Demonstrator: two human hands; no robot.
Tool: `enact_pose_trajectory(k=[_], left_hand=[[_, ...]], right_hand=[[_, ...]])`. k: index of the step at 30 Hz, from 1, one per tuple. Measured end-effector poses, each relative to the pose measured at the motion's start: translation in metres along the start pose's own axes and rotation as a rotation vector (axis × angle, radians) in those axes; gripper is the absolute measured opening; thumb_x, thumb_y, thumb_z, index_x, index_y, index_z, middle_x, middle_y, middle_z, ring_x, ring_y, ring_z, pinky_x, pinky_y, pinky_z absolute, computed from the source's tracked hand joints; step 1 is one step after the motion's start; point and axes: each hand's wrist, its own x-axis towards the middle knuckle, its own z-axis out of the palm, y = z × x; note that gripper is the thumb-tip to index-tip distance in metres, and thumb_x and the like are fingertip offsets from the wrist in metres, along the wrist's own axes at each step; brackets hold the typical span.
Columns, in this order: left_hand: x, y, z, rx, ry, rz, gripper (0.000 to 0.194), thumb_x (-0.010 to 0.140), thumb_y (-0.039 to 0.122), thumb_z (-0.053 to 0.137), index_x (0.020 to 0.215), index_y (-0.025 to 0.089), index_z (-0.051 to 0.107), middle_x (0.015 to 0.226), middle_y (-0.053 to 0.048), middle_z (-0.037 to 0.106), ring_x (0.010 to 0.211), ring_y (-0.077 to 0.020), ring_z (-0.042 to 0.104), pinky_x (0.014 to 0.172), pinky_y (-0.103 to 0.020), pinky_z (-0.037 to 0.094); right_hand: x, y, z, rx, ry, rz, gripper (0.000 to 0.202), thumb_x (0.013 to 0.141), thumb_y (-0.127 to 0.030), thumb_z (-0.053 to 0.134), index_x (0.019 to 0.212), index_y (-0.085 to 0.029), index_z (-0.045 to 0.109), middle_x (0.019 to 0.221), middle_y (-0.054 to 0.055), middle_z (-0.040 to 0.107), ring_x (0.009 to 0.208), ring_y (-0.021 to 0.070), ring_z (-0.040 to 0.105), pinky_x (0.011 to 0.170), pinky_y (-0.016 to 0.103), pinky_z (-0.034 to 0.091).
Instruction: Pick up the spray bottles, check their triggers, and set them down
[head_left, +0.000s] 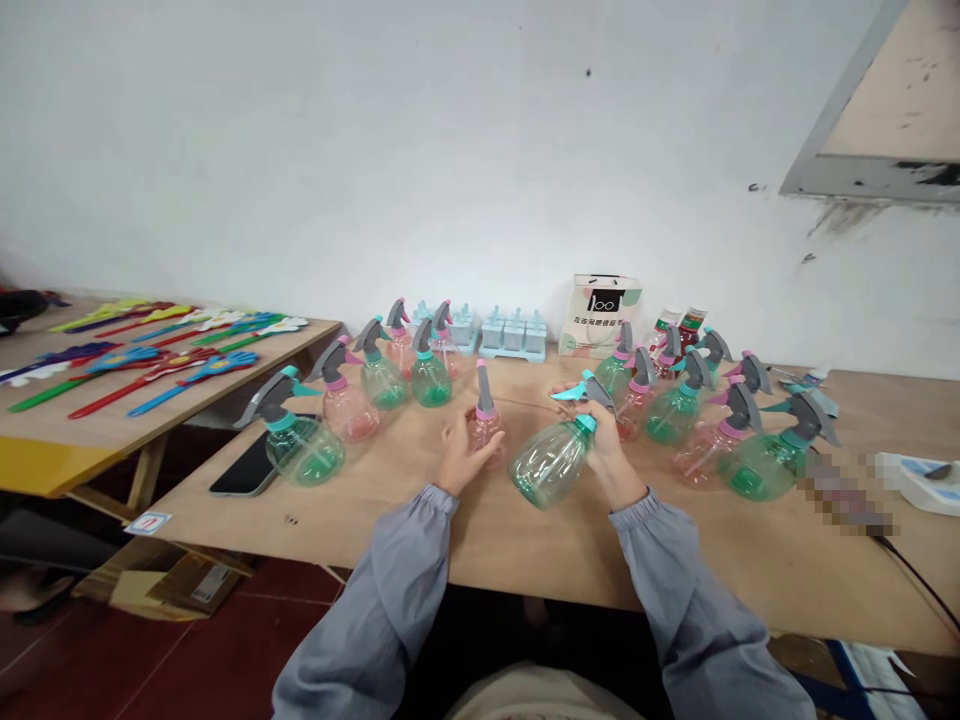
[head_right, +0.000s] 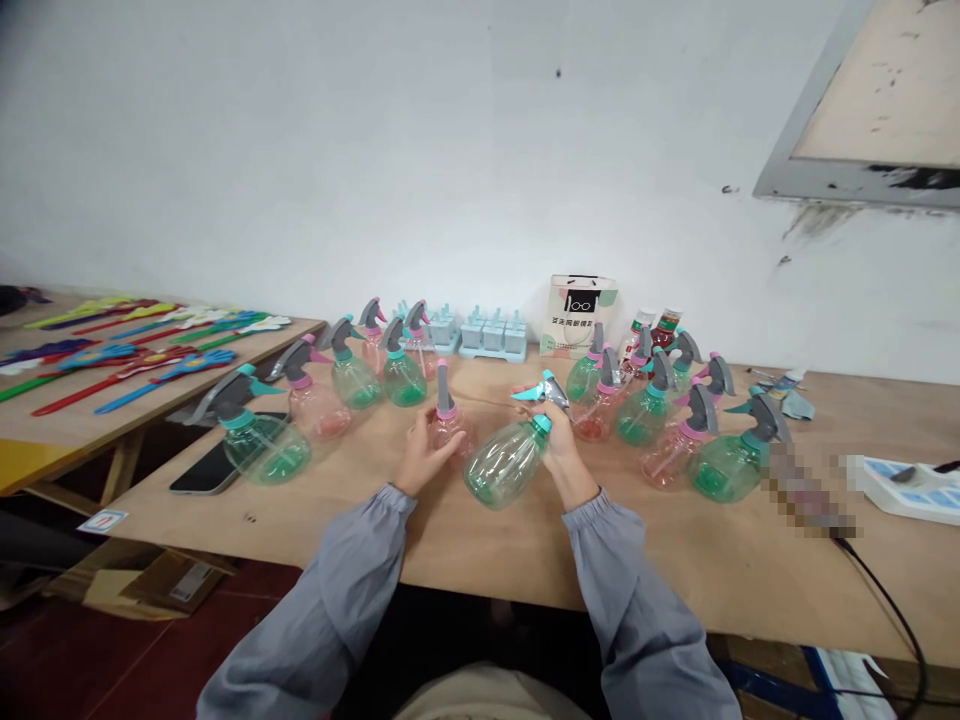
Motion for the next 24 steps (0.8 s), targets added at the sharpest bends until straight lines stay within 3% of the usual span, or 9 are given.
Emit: enact_pose_trajectory(k=[6, 9, 12, 15, 19, 21, 24], left_hand=[[0.000, 0.001, -0.001, -0.003, -0.007, -0.004, 0.056, 0.076, 0.041, 0.078, 0.122, 0.023, 0.051, 0.124, -0.012, 0.067, 0.121, -0.0310, 0.062, 0.106, -0.051, 0.043], [0.000, 0.001, -0.001, -0.001, -0.001, -0.007, 0.057, 0.075, 0.041, 0.078, 0.122, 0.023, 0.051, 0.124, -0.012, 0.067, 0.120, -0.0306, 0.063, 0.106, -0.051, 0.043], [0.001, 0.001, 0.000, 0.003, 0.001, -0.001, 0.057, 0.075, 0.041, 0.077, 0.122, 0.022, 0.051, 0.124, -0.013, 0.067, 0.121, -0.0310, 0.063, 0.107, -0.051, 0.043], [0.000, 0.001, -0.001, 0.008, -0.011, -0.001, 0.056, 0.077, 0.042, 0.076, 0.122, 0.022, 0.050, 0.126, -0.014, 0.066, 0.122, -0.0308, 0.062, 0.106, -0.051, 0.044], [0.001, 0.002, -0.001, 0.022, -0.013, -0.003, 0.056, 0.077, 0.042, 0.076, 0.123, 0.021, 0.050, 0.125, -0.014, 0.067, 0.122, -0.0319, 0.062, 0.106, -0.052, 0.043], [0.001, 0.001, -0.001, 0.017, -0.010, -0.001, 0.057, 0.077, 0.041, 0.076, 0.123, 0.020, 0.050, 0.125, -0.015, 0.066, 0.122, -0.0321, 0.062, 0.107, -0.053, 0.043], [0.001, 0.000, 0.000, 0.003, -0.009, -0.004, 0.057, 0.077, 0.041, 0.076, 0.123, 0.021, 0.049, 0.126, -0.015, 0.066, 0.123, -0.0322, 0.061, 0.106, -0.052, 0.044]], right_hand=[[-0.006, 0.000, -0.010, -0.020, 0.071, -0.019, 0.016, 0.050, -0.025, 0.059, 0.066, -0.024, 0.057, 0.059, -0.003, 0.064, 0.052, 0.0133, 0.057, 0.051, 0.026, 0.048], [-0.012, -0.004, -0.018, -0.207, 0.114, -0.097, 0.017, 0.056, -0.029, 0.067, 0.072, -0.024, 0.064, 0.071, 0.000, 0.071, 0.063, 0.0163, 0.064, 0.058, 0.027, 0.052], [-0.017, -0.016, -0.037, -0.422, 0.214, -0.177, 0.025, 0.064, -0.042, 0.076, 0.079, -0.023, 0.071, 0.076, 0.002, 0.073, 0.070, 0.0189, 0.066, 0.064, 0.031, 0.053], [-0.021, -0.036, -0.064, -0.596, 0.420, -0.251, 0.039, 0.061, -0.054, 0.082, 0.073, -0.019, 0.070, 0.062, -0.001, 0.063, 0.058, 0.0157, 0.058, 0.054, 0.029, 0.046], [-0.025, -0.063, -0.095, -0.775, 0.692, -0.451, 0.044, 0.059, -0.056, 0.084, 0.059, -0.019, 0.061, 0.052, -0.006, 0.042, 0.051, 0.0099, 0.041, 0.046, 0.026, 0.033], [-0.025, -0.071, -0.103, -0.859, 0.734, -0.497, 0.045, 0.061, -0.057, 0.082, 0.056, -0.020, 0.057, 0.053, -0.006, 0.037, 0.052, 0.0098, 0.037, 0.046, 0.026, 0.030], [-0.021, -0.075, -0.109, -0.941, 0.700, -0.527, 0.044, 0.064, -0.059, 0.079, 0.058, -0.019, 0.059, 0.056, -0.005, 0.039, 0.055, 0.0117, 0.039, 0.050, 0.028, 0.035]])
